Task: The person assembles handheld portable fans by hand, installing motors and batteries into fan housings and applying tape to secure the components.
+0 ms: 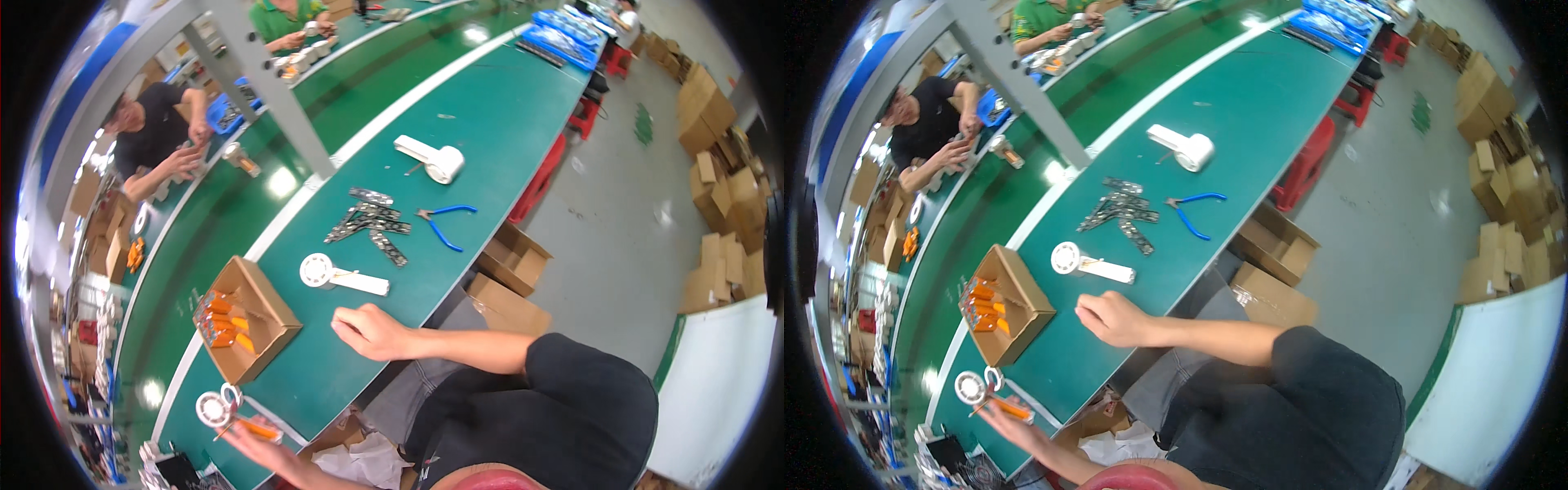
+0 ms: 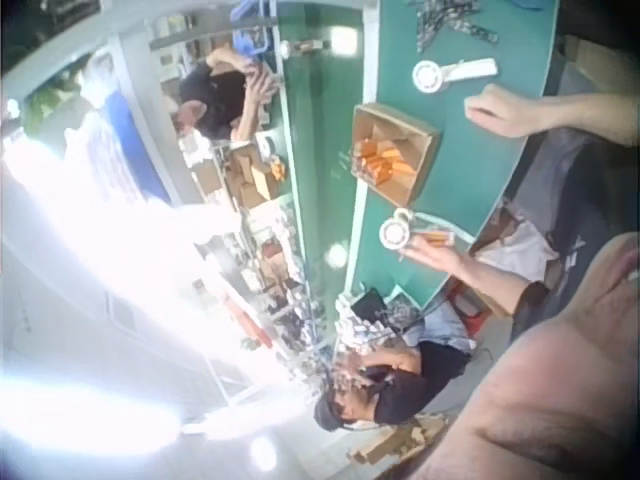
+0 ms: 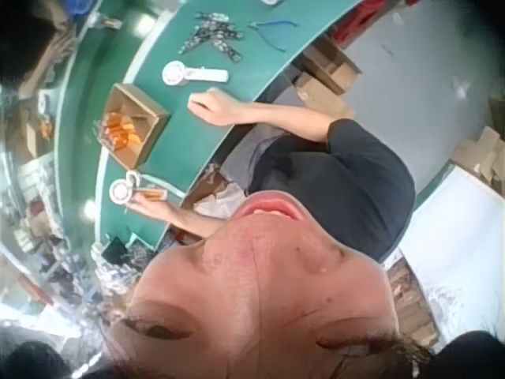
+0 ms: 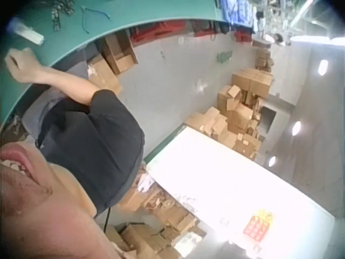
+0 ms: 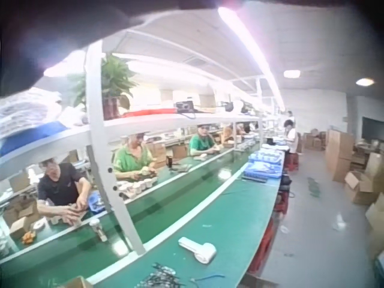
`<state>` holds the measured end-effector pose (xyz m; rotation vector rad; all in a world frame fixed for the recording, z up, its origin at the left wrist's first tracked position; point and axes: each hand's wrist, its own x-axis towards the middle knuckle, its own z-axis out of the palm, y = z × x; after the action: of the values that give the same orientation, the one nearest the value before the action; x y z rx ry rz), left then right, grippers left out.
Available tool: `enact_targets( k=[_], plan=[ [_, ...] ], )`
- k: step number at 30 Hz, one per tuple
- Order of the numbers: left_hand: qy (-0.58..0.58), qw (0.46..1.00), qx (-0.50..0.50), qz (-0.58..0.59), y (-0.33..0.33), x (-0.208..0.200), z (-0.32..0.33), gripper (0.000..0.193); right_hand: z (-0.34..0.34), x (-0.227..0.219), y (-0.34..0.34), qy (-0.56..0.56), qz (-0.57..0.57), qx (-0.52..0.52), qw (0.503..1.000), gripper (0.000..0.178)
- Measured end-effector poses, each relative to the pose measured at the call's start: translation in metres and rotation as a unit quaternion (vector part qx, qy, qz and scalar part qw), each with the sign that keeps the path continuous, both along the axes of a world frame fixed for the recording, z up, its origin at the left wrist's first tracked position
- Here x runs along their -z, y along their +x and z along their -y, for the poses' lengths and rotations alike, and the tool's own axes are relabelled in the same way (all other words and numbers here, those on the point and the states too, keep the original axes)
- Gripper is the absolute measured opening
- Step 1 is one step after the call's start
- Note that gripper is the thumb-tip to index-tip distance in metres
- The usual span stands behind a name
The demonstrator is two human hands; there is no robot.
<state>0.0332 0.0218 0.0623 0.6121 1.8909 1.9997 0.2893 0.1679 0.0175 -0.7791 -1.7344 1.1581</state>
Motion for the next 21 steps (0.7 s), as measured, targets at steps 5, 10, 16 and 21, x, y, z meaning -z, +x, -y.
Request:
enact_targets(
  k=[5,10,16,21],
  plan=[
    [-0.057,0.998,0.037,0.000,-0.107,0.032,0.012,0.051,-0.018,0.024,-0.004,-0.009,0.003,0.023,1.000,0.010],
    [-0.080,0.996,0.043,0.011,-0.163,0.010,-0.028,0.059,-0.020,0.026,0.002,-0.011,0.033,0.015,0.999,0.004],
    [-0.013,0.989,0.120,0.082,-0.290,0.034,-0.107,0.041,-0.024,0.025,-0.018,-0.060,0.077,0.021,0.995,0.006],
    [-0.054,0.967,0.183,0.170,-0.333,0.035,-0.207,0.018,-0.028,0.017,-0.011,-0.109,0.093,0.048,0.989,0.012]
  ],
)
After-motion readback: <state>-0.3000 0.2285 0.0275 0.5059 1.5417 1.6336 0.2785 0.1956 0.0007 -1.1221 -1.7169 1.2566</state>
